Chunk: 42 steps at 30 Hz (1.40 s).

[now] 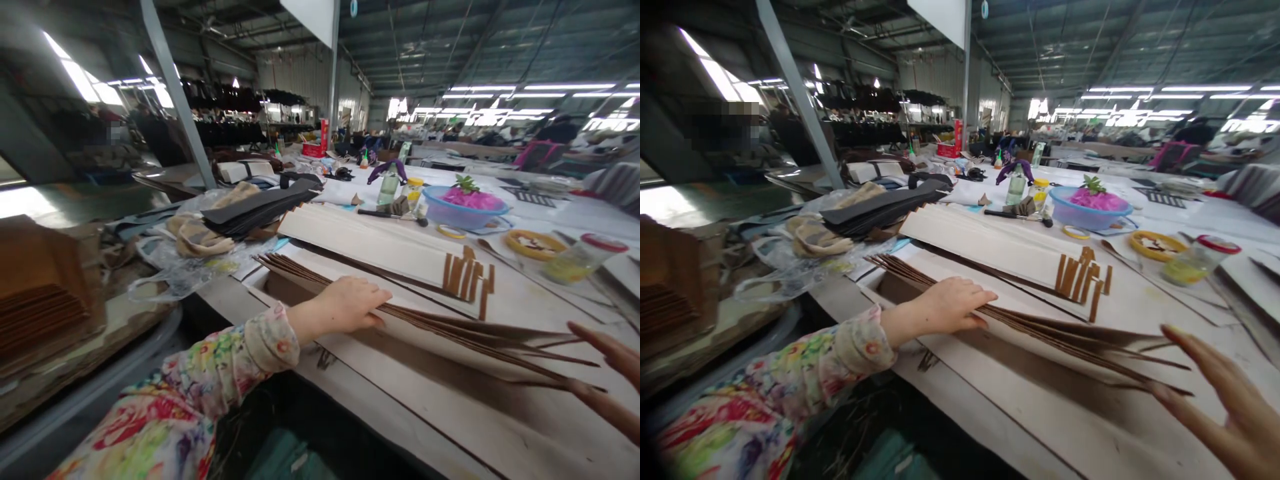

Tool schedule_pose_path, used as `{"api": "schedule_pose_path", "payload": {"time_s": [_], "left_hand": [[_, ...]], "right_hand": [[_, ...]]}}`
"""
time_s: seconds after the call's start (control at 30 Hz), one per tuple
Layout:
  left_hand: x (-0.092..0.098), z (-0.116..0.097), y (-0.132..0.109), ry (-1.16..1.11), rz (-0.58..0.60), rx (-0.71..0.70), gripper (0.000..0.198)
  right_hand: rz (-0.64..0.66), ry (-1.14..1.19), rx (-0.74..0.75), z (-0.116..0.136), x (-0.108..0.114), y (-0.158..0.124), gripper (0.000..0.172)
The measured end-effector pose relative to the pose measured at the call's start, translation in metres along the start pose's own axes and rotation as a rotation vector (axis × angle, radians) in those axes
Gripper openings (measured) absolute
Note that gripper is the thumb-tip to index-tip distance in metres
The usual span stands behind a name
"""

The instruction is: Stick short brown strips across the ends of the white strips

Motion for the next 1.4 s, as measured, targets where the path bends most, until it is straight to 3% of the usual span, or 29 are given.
{"api": "schedule_pose_path", "payload": {"time_s": [0.13,0.23,0.3,0.37,0.57,0.7,0.8,0.87,1.07,1.17,1.4], "left_hand": [[0.001,-0.001,0.004,0.025,-0.035,-0.053,0.049],[0.002,-0.005,0.011,0.037,-0.046,-0.075,0.051],[0.002,-0.006,0.016,0.041,-0.049,-0.073,0.050],[0.001,-0.004,0.018,0.037,-0.052,-0.064,0.049],[-0.006,0.031,0.017,0.039,-0.010,-0.027,0.036],[0.006,0.062,0.020,0.070,0.037,-0.056,0.029],[0.019,0.089,0.028,0.145,0.051,-0.012,0.032],[0.018,0.105,0.034,0.180,0.053,0.047,0.037],[-0.027,0.114,0.036,0.038,-0.036,0.182,0.062],[-0.033,0.111,0.032,-0.009,-0.104,0.190,0.059],[-0.021,0.108,0.027,-0.062,-0.149,0.198,0.052]], "right_hand": [[0.051,-0.029,0.152,0.054,-0.004,0.033,0.072],[0.250,-0.036,0.125,0.067,-0.025,0.045,0.066],[0.408,-0.027,0.117,0.072,-0.040,0.042,0.060],[0.480,-0.007,0.110,0.074,-0.046,0.034,0.057],[0.435,-0.043,-0.042,0.050,-0.039,0.021,0.033],[0.424,-0.001,-0.080,0.054,-0.031,0.033,0.021],[0.449,0.077,-0.072,0.070,-0.035,0.053,0.020],[0.452,0.082,-0.034,0.081,-0.042,0.069,0.025],[0.331,0.058,0.118,0.104,-0.052,0.127,0.055],[0.267,0.070,0.134,0.115,-0.060,0.165,0.058],[0.303,0.049,0.052,0.118,-0.130,0.246,0.060]]}}
Point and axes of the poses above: each hand's wrist, its own y-axis towards the middle knuckle, its own x-axis out of the back of the hand, z = x × y, the point moved 9 cm from there along y, towards the middle knuckle, and after that the axes turned 1 degree about -z, right-handed, at the moved point
